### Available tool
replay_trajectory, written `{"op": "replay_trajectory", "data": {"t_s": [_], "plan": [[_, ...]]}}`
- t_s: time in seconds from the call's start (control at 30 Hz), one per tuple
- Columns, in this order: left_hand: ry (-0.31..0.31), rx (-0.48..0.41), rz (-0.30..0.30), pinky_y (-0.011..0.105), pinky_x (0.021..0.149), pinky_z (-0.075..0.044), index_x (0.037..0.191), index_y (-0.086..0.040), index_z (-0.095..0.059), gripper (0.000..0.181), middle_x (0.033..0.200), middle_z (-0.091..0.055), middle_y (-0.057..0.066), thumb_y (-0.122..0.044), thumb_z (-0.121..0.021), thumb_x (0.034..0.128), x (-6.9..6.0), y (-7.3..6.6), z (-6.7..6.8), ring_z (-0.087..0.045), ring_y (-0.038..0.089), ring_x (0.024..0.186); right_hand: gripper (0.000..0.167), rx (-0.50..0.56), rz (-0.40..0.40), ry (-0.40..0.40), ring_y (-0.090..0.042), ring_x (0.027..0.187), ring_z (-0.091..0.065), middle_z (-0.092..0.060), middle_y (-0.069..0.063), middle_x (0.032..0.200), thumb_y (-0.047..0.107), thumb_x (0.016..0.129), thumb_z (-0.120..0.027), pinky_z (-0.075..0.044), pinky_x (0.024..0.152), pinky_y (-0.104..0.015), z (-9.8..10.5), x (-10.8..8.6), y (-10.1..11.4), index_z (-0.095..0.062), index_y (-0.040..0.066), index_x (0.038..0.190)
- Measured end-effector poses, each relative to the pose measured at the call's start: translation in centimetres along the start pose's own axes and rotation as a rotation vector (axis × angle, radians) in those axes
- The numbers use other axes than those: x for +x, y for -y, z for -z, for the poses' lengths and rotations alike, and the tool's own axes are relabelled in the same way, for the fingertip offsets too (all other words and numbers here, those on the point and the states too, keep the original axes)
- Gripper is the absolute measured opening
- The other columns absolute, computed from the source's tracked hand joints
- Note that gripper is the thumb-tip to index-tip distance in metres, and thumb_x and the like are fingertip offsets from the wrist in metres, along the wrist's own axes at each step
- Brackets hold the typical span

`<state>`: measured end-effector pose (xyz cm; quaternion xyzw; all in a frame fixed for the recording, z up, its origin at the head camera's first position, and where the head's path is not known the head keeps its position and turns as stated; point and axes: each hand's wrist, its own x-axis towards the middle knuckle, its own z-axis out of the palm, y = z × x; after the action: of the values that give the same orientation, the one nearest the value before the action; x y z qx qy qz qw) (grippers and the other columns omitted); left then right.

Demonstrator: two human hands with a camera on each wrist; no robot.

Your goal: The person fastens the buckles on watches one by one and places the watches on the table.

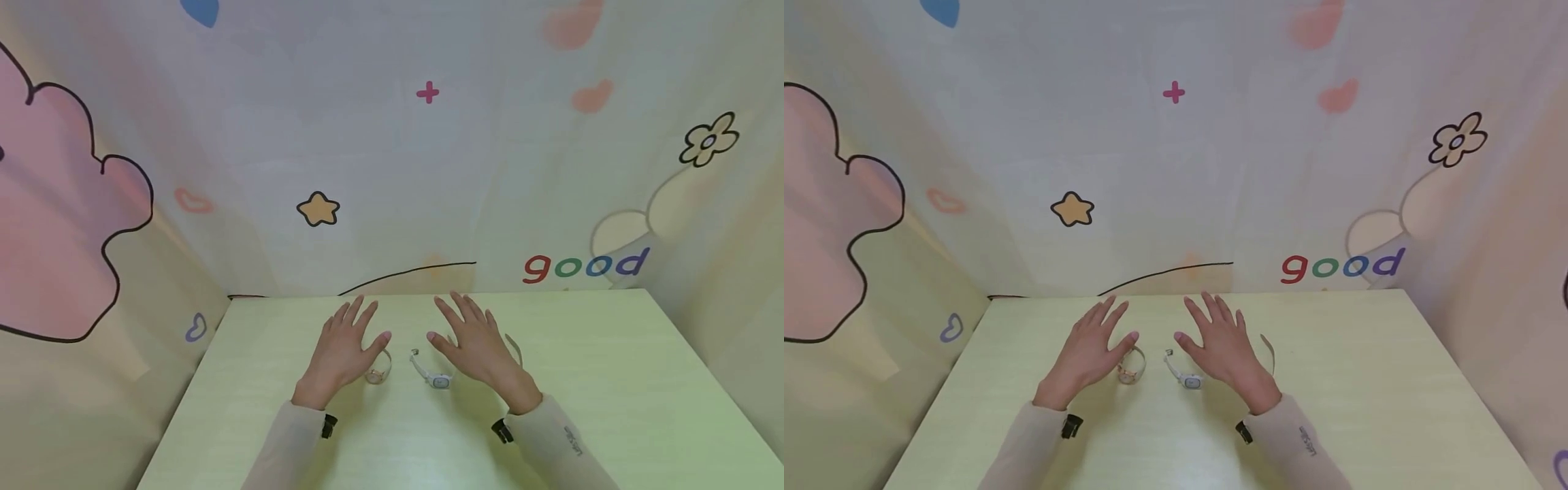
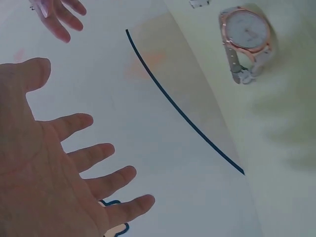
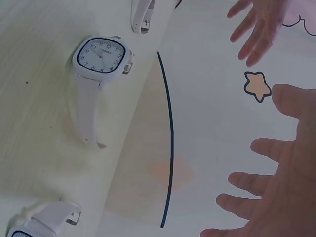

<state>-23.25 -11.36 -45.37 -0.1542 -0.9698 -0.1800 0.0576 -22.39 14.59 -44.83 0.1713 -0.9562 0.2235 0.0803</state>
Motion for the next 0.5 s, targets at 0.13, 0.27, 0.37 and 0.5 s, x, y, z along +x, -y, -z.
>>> {"op": "replay_trajectory", "data": {"t_s": [0.13,0.27,0.37,0.5], "plan": [[-0.017,-0.053,0.016,0.059,0.111,-0.034,0.155,-0.024,-0.03,0.069,0.162,-0.026,0.006,-0.061,-0.044,0.0973,-0.4,0.6,-0.3,-0.028,0.033,0.148,0.066,0.001,0.008,-0.007,-0.042,0.145,-0.03,-0.034,-0.017,0.157,0.047,0.097,-0.056,-0.021,0.111,-0.072,-0.6,0.1,0.0,-0.036,0.018,0.152],[-0.022,-0.083,0.05,0.058,0.104,-0.041,0.153,-0.024,-0.033,0.069,0.159,-0.033,0.007,-0.06,-0.046,0.0966,-0.6,1.0,-0.5,-0.034,0.032,0.145,0.066,0.011,0.012,0.005,-0.042,0.143,-0.033,-0.038,-0.018,0.155,0.045,0.096,-0.058,-0.024,0.11,-0.071,-1.1,0.2,0.2,-0.037,0.017,0.152],[-0.022,-0.096,0.066,0.056,0.099,-0.046,0.152,-0.023,-0.035,0.068,0.156,-0.039,0.008,-0.059,-0.048,0.0963,-0.7,1.3,-0.8,-0.039,0.033,0.141,0.066,0.017,0.014,0.007,-0.042,0.142,-0.035,-0.04,-0.018,0.153,0.044,0.095,-0.06,-0.027,0.109,-0.069,-1.5,0.3,0.5,-0.038,0.017,0.152],[-0.02,-0.11,0.082,0.054,0.095,-0.049,0.151,-0.02,-0.038,0.067,0.151,-0.044,0.008,-0.057,-0.051,0.0958,-0.8,1.7,-1.3,-0.045,0.033,0.136,0.066,0.031,0.012,0.012,-0.041,0.14,-0.038,-0.042,-0.018,0.152,0.042,0.095,-0.062,-0.031,0.108,-0.066,-2.0,0.5,1.0,-0.039,0.016,0.15]]}}
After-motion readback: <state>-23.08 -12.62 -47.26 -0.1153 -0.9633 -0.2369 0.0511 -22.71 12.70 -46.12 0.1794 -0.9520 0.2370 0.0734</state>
